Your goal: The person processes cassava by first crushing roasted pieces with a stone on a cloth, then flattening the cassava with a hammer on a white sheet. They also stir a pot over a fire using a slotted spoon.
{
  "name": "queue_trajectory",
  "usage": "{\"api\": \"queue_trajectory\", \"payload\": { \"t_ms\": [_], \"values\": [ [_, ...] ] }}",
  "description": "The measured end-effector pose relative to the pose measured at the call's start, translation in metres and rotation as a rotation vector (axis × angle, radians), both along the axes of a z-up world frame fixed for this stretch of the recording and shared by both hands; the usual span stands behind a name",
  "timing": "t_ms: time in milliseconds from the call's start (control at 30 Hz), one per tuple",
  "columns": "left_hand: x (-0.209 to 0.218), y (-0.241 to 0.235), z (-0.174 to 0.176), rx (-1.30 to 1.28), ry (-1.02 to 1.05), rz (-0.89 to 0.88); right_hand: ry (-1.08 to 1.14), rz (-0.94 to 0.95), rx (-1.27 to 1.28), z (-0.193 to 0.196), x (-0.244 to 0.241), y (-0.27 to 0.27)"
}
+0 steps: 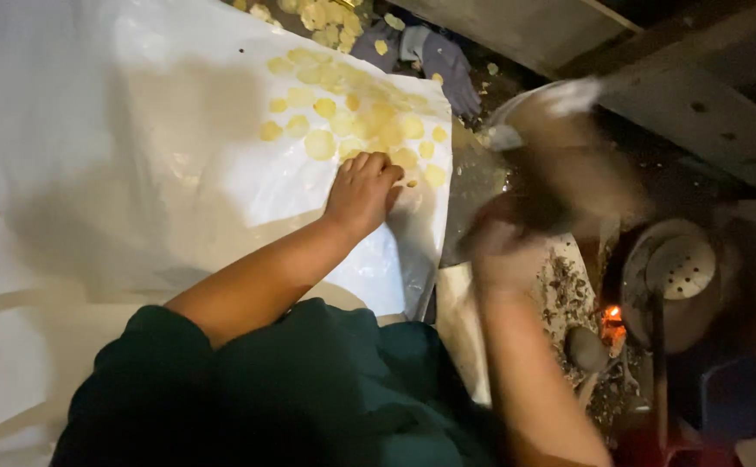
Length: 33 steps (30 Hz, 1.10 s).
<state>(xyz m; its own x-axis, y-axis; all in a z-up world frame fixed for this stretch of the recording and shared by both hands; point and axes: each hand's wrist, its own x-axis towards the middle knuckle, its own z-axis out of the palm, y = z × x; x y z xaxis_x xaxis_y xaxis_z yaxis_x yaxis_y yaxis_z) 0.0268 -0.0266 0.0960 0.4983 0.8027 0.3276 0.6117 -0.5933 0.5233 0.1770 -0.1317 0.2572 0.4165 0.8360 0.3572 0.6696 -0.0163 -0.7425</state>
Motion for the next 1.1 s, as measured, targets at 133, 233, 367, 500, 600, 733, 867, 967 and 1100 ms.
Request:
{"api": "queue_trajectory", "payload": {
  "t_ms": [133,233,367,500,600,733,867,967,1100],
  "values": [
    [-0.031,-0.011,-0.014,0.157,0.002,-0.022,-0.138,-0.078,-0.606,-0.105,0.003,-0.006],
    [-0.044,-0.001,-0.021,0.189,-0.022,-0.012,-0.154,-0.085,-0.76,-0.108,-0.001,0.005],
    [-0.048,-0.003,-0.027,0.183,-0.046,-0.022,0.114,-0.049,-0.639,-0.085,-0.003,0.003],
    [-0.045,-0.001,-0.007,0.115,-0.109,-0.012,0.012,-0.048,-0.587,-0.035,0.005,0.025],
    [-0.035,0.004,0.003,0.099,-0.112,-0.02,-0.03,-0.014,-0.179,-0.048,0.026,0.024],
    [-0.022,0.007,0.001,0.047,-0.022,0.054,0.026,-0.142,-0.179,-0.066,0.013,0.007],
    [-0.042,0.0,0.009,0.21,-0.039,0.098,0.088,-0.283,-0.135,-0.083,-0.009,0.01],
    [-0.064,-0.002,0.0,0.193,-0.096,0.033,-0.202,-0.032,-0.68,-0.106,-0.034,0.024],
    [-0.075,-0.01,-0.003,0.134,-0.106,0.022,-0.205,-0.023,-0.771,-0.103,-0.029,0.019]
  ]
}}
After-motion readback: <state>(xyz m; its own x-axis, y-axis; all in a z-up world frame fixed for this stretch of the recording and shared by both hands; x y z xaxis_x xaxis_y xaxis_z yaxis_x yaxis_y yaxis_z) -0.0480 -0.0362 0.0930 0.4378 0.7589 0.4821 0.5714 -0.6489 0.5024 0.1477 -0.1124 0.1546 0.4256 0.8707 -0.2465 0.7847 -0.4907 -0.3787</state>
